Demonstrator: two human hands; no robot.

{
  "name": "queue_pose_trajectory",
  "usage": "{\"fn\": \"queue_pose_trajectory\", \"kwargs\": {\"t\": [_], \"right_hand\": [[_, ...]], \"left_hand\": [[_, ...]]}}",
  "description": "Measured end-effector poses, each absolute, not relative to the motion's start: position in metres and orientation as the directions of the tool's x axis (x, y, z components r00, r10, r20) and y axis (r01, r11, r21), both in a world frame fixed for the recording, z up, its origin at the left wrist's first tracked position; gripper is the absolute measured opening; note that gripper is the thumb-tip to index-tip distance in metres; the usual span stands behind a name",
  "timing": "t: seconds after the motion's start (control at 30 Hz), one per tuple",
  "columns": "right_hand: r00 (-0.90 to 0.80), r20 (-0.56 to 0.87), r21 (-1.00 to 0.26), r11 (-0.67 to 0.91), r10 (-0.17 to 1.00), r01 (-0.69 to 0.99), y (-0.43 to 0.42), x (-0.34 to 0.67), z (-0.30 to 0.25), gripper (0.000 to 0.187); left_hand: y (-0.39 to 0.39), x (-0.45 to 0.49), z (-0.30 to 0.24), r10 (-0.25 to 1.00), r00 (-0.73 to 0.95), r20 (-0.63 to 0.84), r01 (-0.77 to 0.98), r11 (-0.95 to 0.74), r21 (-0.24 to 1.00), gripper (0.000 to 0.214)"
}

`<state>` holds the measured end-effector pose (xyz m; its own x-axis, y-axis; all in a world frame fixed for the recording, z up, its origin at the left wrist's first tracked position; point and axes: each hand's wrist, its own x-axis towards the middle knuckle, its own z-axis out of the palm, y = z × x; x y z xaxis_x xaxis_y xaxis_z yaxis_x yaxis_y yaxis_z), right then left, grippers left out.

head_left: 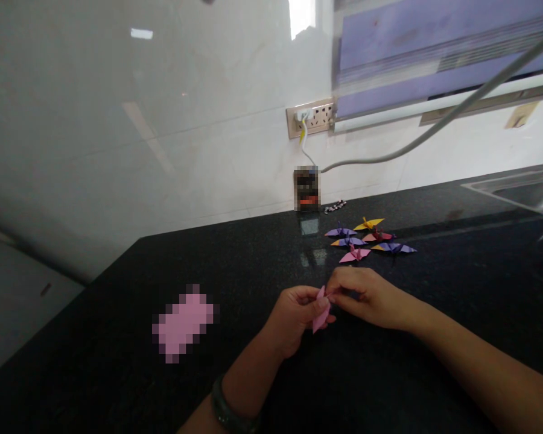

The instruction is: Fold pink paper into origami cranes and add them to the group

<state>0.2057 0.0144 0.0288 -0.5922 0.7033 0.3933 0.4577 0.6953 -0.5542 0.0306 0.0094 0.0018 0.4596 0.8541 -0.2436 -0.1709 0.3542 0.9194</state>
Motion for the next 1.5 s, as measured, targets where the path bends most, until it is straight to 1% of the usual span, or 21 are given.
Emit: {"fn": "queue_pose_trajectory", "kwargs": {"t": [0.17, 0.27, 0.37, 0.6, 0.77, 1.1, 1.3, 1.5], "right_hand": [[-0.607, 0.472, -0.457, 0.766, 0.639, 0.451, 0.0146, 0.2045, 0.0291, 0.012], [-0.611, 0.531, -0.374, 0.809, 0.587, 0.453, 0.0141, 0.2033, 0.028, 0.013], [-0.616, 0.558, -0.306, 0.828, 0.556, 0.47, 0.0121, 0.202, 0.0265, 0.014], [-0.617, 0.575, -0.244, 0.832, 0.537, 0.498, 0.0086, 0.2004, 0.0237, 0.016], [-0.635, 0.565, -0.222, 0.838, 0.527, 0.498, 0.0077, 0.2016, 0.0243, 0.017], [-0.618, 0.577, -0.256, 0.836, 0.535, 0.485, 0.006, 0.1989, 0.0273, 0.014], [-0.62, 0.585, -0.248, 0.843, 0.523, 0.477, 0.0052, 0.1985, 0.0266, 0.012], [-0.609, 0.606, -0.244, 0.848, 0.512, 0.471, 0.0061, 0.1977, 0.0258, 0.012]], "left_hand": [[0.0087, 0.032, 0.0037, 0.868, 0.42, -0.265, -0.193, 0.37, 0.909, 0.029], [0.0079, 0.0332, 0.0047, 0.88, 0.396, -0.263, -0.23, 0.372, 0.899, 0.029], [0.0073, 0.0343, 0.005, 0.889, 0.38, -0.257, -0.272, 0.373, 0.887, 0.029], [0.0069, 0.0352, 0.0071, 0.896, 0.368, -0.25, -0.386, 0.392, 0.835, 0.023], [0.0061, 0.0362, 0.0088, 0.902, 0.367, -0.225, -0.426, 0.379, 0.821, 0.019], [0.005, 0.0365, 0.0104, 0.903, 0.365, -0.227, -0.432, 0.38, 0.818, 0.017], [0.0043, 0.0388, 0.0107, 0.919, 0.326, -0.222, -0.421, 0.352, 0.836, 0.018], [0.0042, 0.0388, 0.0102, 0.92, 0.333, -0.208, -0.428, 0.344, 0.836, 0.015]]}}
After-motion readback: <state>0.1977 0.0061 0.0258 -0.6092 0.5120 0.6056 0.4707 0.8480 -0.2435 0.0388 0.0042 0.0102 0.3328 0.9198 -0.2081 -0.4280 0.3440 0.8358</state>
